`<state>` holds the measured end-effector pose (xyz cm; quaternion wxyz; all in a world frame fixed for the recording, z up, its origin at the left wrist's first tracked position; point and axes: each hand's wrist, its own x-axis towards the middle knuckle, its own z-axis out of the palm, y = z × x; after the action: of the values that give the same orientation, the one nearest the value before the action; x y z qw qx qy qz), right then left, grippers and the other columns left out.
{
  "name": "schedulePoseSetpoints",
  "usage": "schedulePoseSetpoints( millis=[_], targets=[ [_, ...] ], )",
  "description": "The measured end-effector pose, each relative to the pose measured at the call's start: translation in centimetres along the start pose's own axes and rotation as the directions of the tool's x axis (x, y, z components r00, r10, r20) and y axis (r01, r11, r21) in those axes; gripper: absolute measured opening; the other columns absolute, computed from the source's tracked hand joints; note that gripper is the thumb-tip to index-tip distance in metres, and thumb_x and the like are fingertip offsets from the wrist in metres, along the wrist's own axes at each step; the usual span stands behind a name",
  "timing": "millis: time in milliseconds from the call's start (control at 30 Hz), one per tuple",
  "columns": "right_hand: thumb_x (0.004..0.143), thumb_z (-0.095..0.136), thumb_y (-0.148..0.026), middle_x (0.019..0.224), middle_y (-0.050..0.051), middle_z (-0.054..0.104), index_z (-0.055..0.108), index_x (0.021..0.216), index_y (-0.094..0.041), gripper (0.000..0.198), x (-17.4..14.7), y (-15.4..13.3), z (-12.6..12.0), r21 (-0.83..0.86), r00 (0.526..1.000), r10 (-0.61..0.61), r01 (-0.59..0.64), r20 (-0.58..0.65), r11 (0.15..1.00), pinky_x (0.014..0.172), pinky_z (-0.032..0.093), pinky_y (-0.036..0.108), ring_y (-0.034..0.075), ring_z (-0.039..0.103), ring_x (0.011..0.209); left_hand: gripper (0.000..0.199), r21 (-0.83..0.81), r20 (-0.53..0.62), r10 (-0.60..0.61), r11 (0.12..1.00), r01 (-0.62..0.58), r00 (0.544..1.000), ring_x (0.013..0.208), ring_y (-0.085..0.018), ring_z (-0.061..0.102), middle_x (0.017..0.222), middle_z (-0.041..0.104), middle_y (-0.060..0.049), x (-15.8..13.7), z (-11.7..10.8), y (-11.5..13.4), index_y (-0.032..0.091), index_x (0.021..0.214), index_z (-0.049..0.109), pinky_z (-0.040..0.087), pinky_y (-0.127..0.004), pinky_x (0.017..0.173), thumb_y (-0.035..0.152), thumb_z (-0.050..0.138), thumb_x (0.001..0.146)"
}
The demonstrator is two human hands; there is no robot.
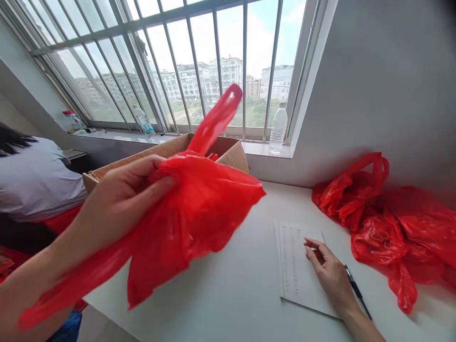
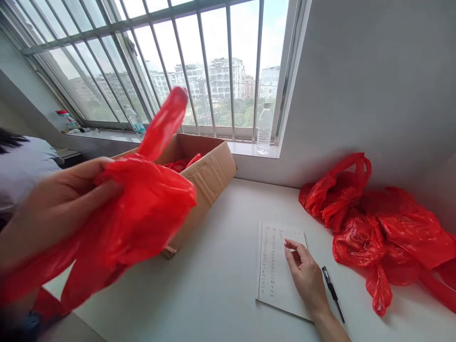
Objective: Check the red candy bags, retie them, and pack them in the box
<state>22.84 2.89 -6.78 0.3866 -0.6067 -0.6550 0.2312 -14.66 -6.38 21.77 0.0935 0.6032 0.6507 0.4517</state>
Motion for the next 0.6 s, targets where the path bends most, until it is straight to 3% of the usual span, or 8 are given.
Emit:
schedulePoseSetpoints(
  millis=[67, 100, 133, 233, 333, 467, 600],
  targets=[
    [0.088, 0.051, -0.056, 0.114, 0.007, 0.073, 0.067, 0.114, -0.025, 0.043, 0.0, 0.3, 0.3, -0.020, 1.000, 0.011, -0.012, -0.006, 1.000, 0.070, 0.057, 0.033, 0.022, 0.071, 0.085, 0.047, 0.241, -0.250, 0.105, 0.970, -0.043, 0.962, 0.074, -0.009, 0.057, 0.084, 0.062, 0.007, 3.1, -2.9, -1.3, 0.017, 0.106, 0.064, 0.046, -0.021, 0.066, 0.057, 0.051, 0.085],
    [0.088, 0.052, -0.057, 0.114, 0.006, 0.073, 0.068, 0.113, -0.026, 0.043, 0.1, 0.4, 0.4, -0.029, 1.000, 0.019, -0.019, -0.006, 0.999, 0.070, 0.058, 0.033, 0.022, 0.072, 0.085, 0.051, 0.366, -0.310, 0.165, 0.930, -0.043, 0.936, 0.078, -0.009, 0.057, 0.086, 0.061, 0.007, 5.0, -4.0, -2.2, 0.014, 0.109, 0.063, 0.045, -0.022, 0.071, 0.056, 0.048, 0.086],
    [0.087, 0.052, -0.057, 0.114, 0.005, 0.073, 0.068, 0.112, -0.027, 0.042, 0.1, 0.6, 0.5, -0.035, 1.000, 0.028, -0.028, -0.006, 0.999, 0.071, 0.058, 0.033, 0.022, 0.072, 0.086, 0.055, 0.455, -0.290, 0.196, 0.889, -0.045, 0.937, 0.081, -0.008, 0.057, 0.089, 0.061, 0.007, 6.9, -4.9, -3.3, 0.011, 0.114, 0.061, 0.044, -0.025, 0.076, 0.056, 0.043, 0.088],
    [0.083, 0.055, -0.060, 0.114, 0.003, 0.074, 0.069, 0.110, -0.030, 0.043, 0.1, 0.9, 0.8, -0.054, 0.997, 0.075, -0.075, 0.000, 0.996, 0.071, 0.059, 0.034, 0.023, 0.072, 0.089, 0.069, 0.618, -0.015, 0.194, 0.773, -0.144, 0.981, 0.085, -0.008, 0.056, 0.095, 0.061, 0.002, 12.8, -6.4, -6.9, -0.002, 0.120, 0.054, 0.040, -0.026, 0.082, 0.055, 0.026, 0.093],
    [0.081, 0.055, -0.063, 0.114, 0.000, 0.074, 0.070, 0.109, -0.034, 0.043, 0.1, 1.1, 0.9, -0.094, 0.992, 0.128, -0.129, -0.013, 0.987, 0.073, 0.059, 0.035, 0.025, 0.072, 0.094, 0.074, 0.690, 0.237, 0.115, 0.680, -0.250, 0.965, 0.090, -0.015, 0.059, 0.104, 0.064, -0.005, 17.9, -6.1, -10.0, -0.007, 0.118, 0.056, 0.041, -0.023, 0.079, 0.057, 0.024, 0.095],
    [0.078, 0.057, -0.065, 0.115, 0.001, 0.074, 0.071, 0.107, -0.034, 0.044, 0.3, 1.1, 1.0, -0.090, 0.989, 0.146, -0.147, -0.014, 0.985, 0.074, 0.060, 0.035, 0.027, 0.072, 0.099, 0.063, 0.769, 0.280, -0.039, 0.608, -0.200, 0.959, 0.095, -0.023, 0.063, 0.114, 0.068, -0.014, 22.1, -3.5, -13.0, 0.005, 0.111, 0.066, 0.044, -0.026, 0.080, 0.061, 0.050, 0.086],
    [0.081, 0.056, -0.062, 0.117, 0.001, 0.073, 0.071, 0.108, -0.033, 0.042, 0.4, 0.9, 0.8, -0.105, 0.992, 0.128, -0.128, -0.002, 0.986, 0.071, 0.059, 0.033, 0.026, 0.072, 0.096, 0.052, 0.721, 0.387, -0.161, 0.667, -0.188, 0.908, 0.098, -0.019, 0.063, 0.115, 0.069, -0.011, 22.3, -0.1, -15.9, 0.005, 0.119, 0.063, 0.044, -0.024, 0.086, 0.047, 0.045, 0.095]
  ],
)
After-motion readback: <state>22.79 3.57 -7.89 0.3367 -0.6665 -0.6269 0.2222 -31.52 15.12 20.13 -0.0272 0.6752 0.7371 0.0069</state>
